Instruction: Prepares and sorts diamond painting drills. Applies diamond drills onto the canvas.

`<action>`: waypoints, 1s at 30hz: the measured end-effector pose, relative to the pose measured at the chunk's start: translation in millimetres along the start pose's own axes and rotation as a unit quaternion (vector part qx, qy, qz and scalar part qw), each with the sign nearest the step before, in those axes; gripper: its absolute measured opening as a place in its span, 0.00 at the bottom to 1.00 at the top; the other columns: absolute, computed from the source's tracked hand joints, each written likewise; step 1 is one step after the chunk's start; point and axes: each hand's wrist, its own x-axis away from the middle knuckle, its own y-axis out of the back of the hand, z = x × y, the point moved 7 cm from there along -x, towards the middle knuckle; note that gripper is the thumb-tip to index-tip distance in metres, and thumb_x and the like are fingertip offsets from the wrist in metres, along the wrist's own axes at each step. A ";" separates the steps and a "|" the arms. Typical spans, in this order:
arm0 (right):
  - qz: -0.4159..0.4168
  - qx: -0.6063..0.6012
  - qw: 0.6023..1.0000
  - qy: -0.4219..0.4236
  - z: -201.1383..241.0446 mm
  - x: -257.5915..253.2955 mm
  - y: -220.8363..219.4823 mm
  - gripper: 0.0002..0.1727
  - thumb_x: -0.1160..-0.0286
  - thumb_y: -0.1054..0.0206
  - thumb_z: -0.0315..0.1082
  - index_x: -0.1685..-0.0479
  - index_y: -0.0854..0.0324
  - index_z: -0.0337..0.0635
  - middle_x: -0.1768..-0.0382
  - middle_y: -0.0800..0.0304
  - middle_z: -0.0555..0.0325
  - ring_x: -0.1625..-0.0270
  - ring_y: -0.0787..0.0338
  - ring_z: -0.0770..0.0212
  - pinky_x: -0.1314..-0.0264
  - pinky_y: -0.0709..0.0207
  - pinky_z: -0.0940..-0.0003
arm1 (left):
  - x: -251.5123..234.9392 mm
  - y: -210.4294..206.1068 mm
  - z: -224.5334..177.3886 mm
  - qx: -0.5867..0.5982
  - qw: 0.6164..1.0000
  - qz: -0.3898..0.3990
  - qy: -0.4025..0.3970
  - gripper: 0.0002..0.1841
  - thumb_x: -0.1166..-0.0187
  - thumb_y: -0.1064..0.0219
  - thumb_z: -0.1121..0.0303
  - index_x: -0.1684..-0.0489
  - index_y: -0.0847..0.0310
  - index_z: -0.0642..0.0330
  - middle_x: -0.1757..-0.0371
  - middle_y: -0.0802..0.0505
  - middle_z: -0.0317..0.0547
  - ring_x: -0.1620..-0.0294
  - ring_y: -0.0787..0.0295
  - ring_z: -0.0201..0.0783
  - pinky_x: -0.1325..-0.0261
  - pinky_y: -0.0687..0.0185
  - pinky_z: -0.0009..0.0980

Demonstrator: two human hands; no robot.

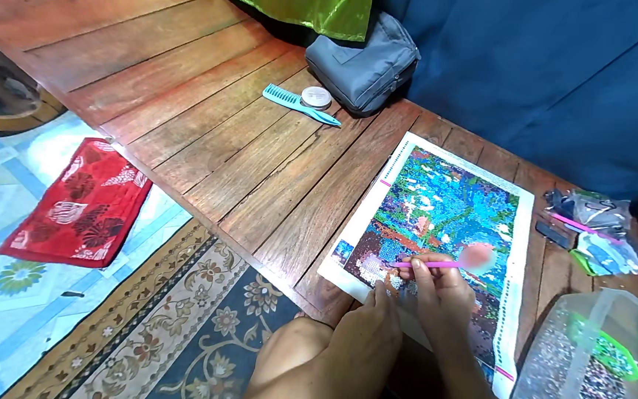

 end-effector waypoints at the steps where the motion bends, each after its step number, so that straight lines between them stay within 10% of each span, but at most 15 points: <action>1: 0.004 0.004 1.000 0.001 0.4 -0.5 0.0 0.11 0.19 0.43 0.33 0.57 0.17 0.36 0.70 0.09 0.63 0.68 0.11 0.79 0.61 0.17 0.82 | -0.2 -0.3 0.0 0.002 1.000 0.003 -0.001 0.25 0.20 0.48 0.86 0.21 0.35 0.80 0.21 0.25 0.73 0.29 0.15 0.58 0.41 0.14 0.38; 30: -0.007 0.119 0.988 0.100 21.2 2.1 -8.0 0.13 0.19 0.43 0.34 0.60 0.14 0.36 0.74 0.10 0.55 0.73 0.11 0.65 0.70 0.20 0.75 | 0.7 2.9 0.6 0.033 0.999 0.012 0.004 0.23 0.19 0.48 0.85 0.24 0.32 0.81 0.21 0.26 0.74 0.30 0.15 0.60 0.41 0.14 0.40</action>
